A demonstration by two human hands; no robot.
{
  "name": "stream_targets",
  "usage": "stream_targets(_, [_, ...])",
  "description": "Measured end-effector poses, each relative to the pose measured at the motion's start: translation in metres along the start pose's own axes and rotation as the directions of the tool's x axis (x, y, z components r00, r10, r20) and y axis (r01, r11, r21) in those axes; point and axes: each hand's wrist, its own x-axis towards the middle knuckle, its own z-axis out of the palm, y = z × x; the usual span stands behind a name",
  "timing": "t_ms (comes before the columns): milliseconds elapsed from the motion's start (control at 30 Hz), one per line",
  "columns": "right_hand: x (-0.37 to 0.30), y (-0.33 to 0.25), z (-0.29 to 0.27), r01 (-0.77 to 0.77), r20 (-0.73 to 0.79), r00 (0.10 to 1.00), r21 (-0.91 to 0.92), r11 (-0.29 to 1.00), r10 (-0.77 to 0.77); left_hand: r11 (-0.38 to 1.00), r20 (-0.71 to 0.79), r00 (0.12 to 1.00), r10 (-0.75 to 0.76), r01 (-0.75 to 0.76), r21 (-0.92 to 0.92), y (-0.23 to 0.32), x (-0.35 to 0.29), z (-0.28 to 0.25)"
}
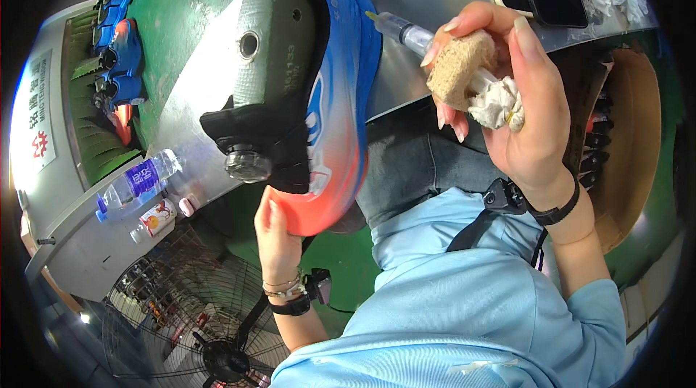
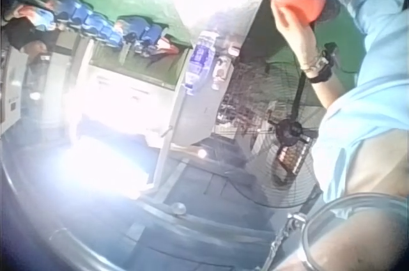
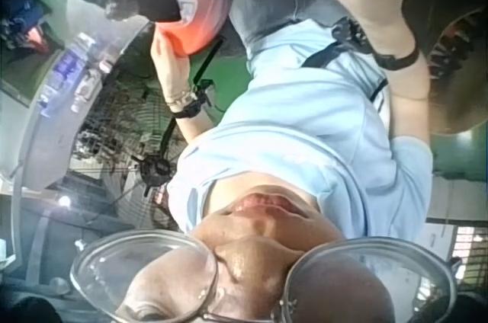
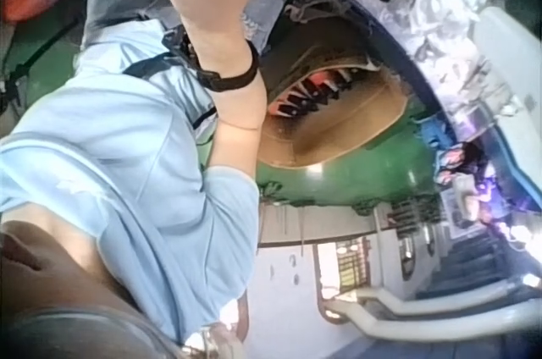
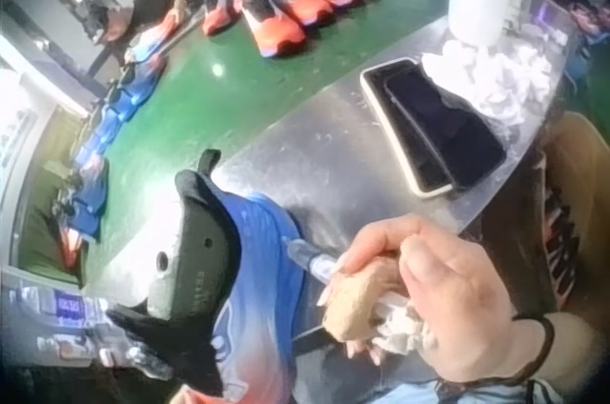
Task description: The person takes a shoe from a box, wipes the side with a cloth, and applies liquid from a syringe along the sole's edge. They repeat this process for several more shoes, taking them from the box or table and applying liquid to the seams.
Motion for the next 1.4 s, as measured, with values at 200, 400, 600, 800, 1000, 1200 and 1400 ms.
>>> stream_targets(200, [-0.01, -0.006, 0.004, -0.074, -0.016, 0.997, 0.011, 0.997, 0.074, 0.974, 0.31, 0.932, -0.186, 0.216, -0.064, -0.024, -0.001, 0.018])
stream_targets(400, [-0.024, -0.018, 0.011, -0.16, -0.026, 0.987, 0.045, 0.986, 0.161, 0.957, 0.405, 0.908, -0.112, 0.209, -0.203, -0.03, 0.004, 0.049])
stream_targets(600, [-0.037, -0.038, 0.013, -0.281, -0.036, 0.959, 0.027, 0.959, 0.282, 0.937, 0.486, 0.861, -0.147, 0.279, -0.209, -0.042, 0.01, 0.053])
stream_targets(800, [-0.058, -0.049, -0.004, -0.126, 0.023, 0.992, 0.022, 0.992, 0.126, 0.811, 0.662, 0.73, -0.168, 0.484, -0.328, -0.053, 0.022, 0.084])
stream_targets(1000, [-0.075, -0.051, -0.012, 0.223, -0.064, 0.975, 0.296, 0.929, -0.213, 0.719, 0.779, 0.614, -0.13, 0.6, -0.352, -0.049, 0.04, 0.131])
stream_targets(1200, [-0.086, -0.064, -0.023, 0.329, -0.001, 0.943, 0.183, 0.927, -0.334, 0.627, 0.806, 0.591, -0.018, 0.635, -0.452, -0.048, 0.052, 0.162])
stream_targets(1400, [-0.092, -0.064, -0.024, 0.428, -0.12, 0.901, 0.082, 0.9, -0.417, 0.779, 0.791, 0.612, -0.017, 0.504, -0.373, -0.05, 0.064, 0.18])
